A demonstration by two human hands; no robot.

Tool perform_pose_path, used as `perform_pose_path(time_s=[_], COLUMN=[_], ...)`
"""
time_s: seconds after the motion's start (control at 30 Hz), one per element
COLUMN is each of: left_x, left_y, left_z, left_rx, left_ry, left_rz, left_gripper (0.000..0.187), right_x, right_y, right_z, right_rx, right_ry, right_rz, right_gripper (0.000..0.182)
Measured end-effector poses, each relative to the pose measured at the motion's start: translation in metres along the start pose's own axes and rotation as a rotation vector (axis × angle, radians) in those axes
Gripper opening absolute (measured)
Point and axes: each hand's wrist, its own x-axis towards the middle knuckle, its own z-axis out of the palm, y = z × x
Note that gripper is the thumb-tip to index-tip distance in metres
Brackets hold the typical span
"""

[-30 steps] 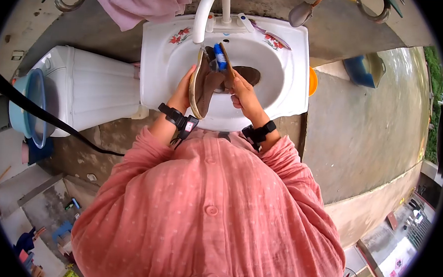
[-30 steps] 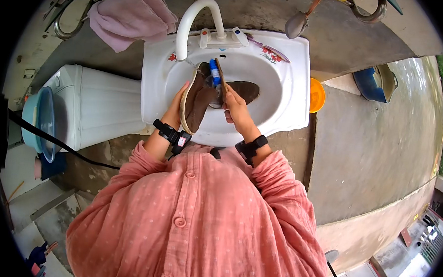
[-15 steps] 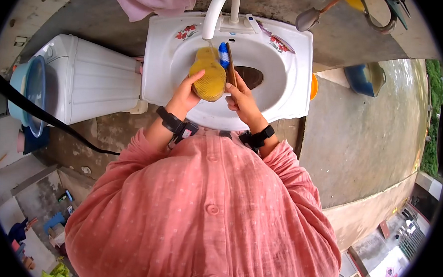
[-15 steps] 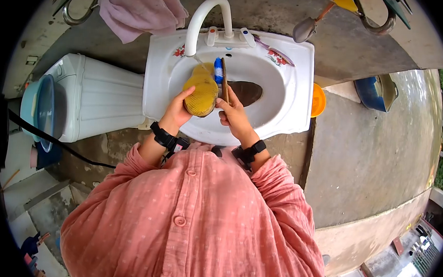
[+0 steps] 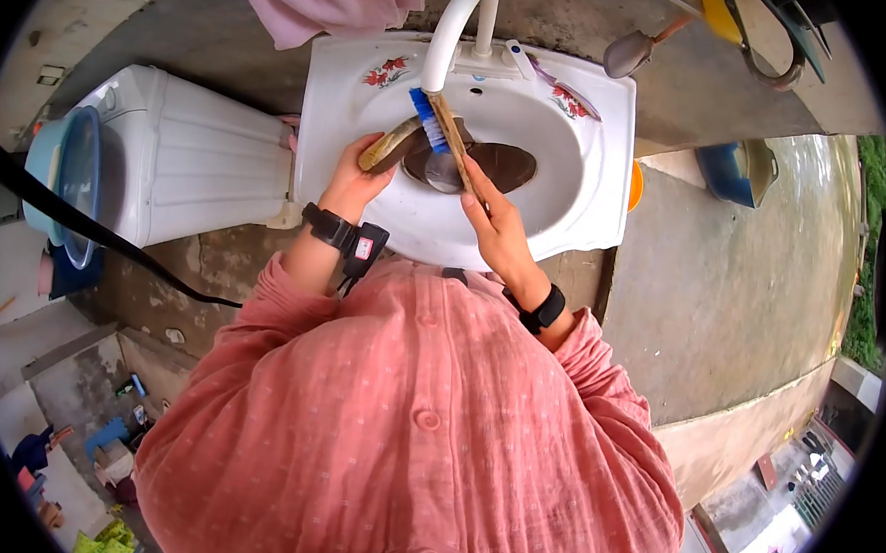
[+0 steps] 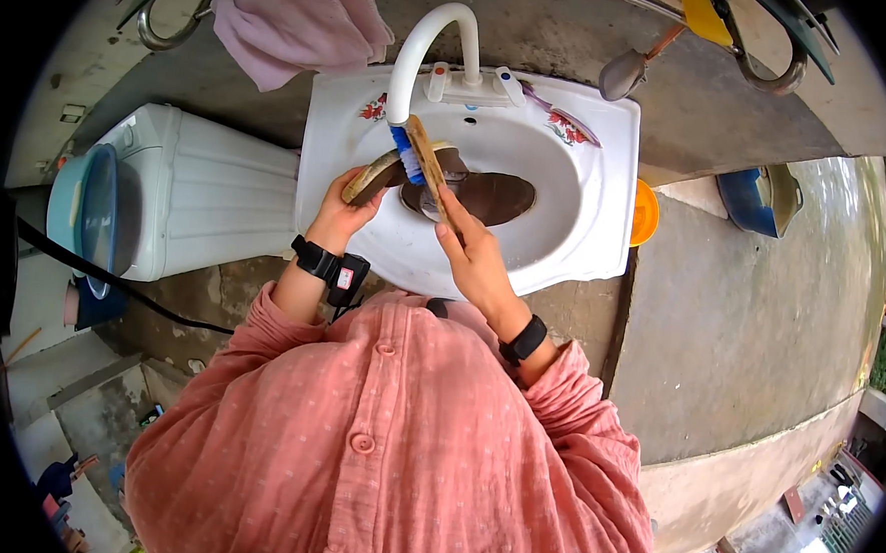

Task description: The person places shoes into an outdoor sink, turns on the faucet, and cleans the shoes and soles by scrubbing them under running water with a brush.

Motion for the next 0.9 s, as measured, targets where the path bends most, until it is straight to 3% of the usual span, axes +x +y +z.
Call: perform_pose_path(time_s=[0.03,0.1,0.13,0.17,0.23,0.3,0.33,0.43,0.5,0.57,0.67,0.73,0.77,0.87,0.9], left_x=[0.017,0.034,0.025,0.031,0.047,0.049,0.058,0.069,0.035,0.042,0.057,0.027,0.01,-0.006,-0.006], left_y=[-0.001,-0.008,-0.023,-0.023,-0.027,-0.031,-0.028,-0.003,-0.003,-0.008,-0.017,-0.032,-0.037,-0.038,-0.038], left_z=[-0.012,-0.018,-0.013,-0.009,0.008,0.003,-0.02,-0.03,-0.011,-0.016,-0.011,0.025,0.04,0.047,0.043], left_rx=[0.033,0.096,0.989,0.994,0.244,0.303,0.741,0.794,1.612,1.553,0.536,-0.01,-0.124,-0.011,0.004], left_ry=[-0.076,-0.228,-0.263,-0.273,0.167,0.224,0.042,-0.238,-0.251,-0.239,-0.036,0.019,0.032,0.027,-0.008], left_rz=[-0.027,-0.087,0.361,0.351,0.006,-0.014,0.225,0.266,0.526,0.551,0.092,-0.039,-0.071,-0.111,-0.13], left_gripper=[0.017,0.016,0.016,0.016,0.016,0.016,0.017,0.018,0.024,0.034,0.041,0.042,0.043,0.042,0.04], right_x=[-0.007,-0.016,-0.017,-0.018,-0.012,-0.002,0.004,0.007,-0.003,0.002,0.021,0.024,0.023,0.016,0.013], right_y=[-0.009,-0.032,-0.026,-0.017,0.005,0.024,0.032,0.007,-0.01,0.023,0.049,0.047,0.044,0.049,0.055], right_z=[-0.002,-0.01,-0.006,-0.005,-0.007,-0.007,-0.006,-0.003,0.008,0.008,0.005,0.005,0.003,0.007,0.012], right_rx=[-0.001,-0.294,-0.371,-0.374,-0.51,-0.514,-0.477,-0.442,-0.484,-0.492,-0.48,-0.48,-0.481,-0.494,-0.36], right_ry=[0.0,-0.14,-0.113,-0.1,-0.073,-0.034,0.013,-0.021,-0.085,-0.021,0.08,0.087,0.09,0.035,0.118], right_rz=[0.001,0.029,-0.044,-0.037,0.079,0.13,0.128,0.115,0.063,0.083,0.074,0.091,0.088,0.149,0.057], right_gripper=[0.044,0.045,0.044,0.044,0.043,0.043,0.043,0.043,0.043,0.043,0.043,0.044,0.044,0.045,0.046])
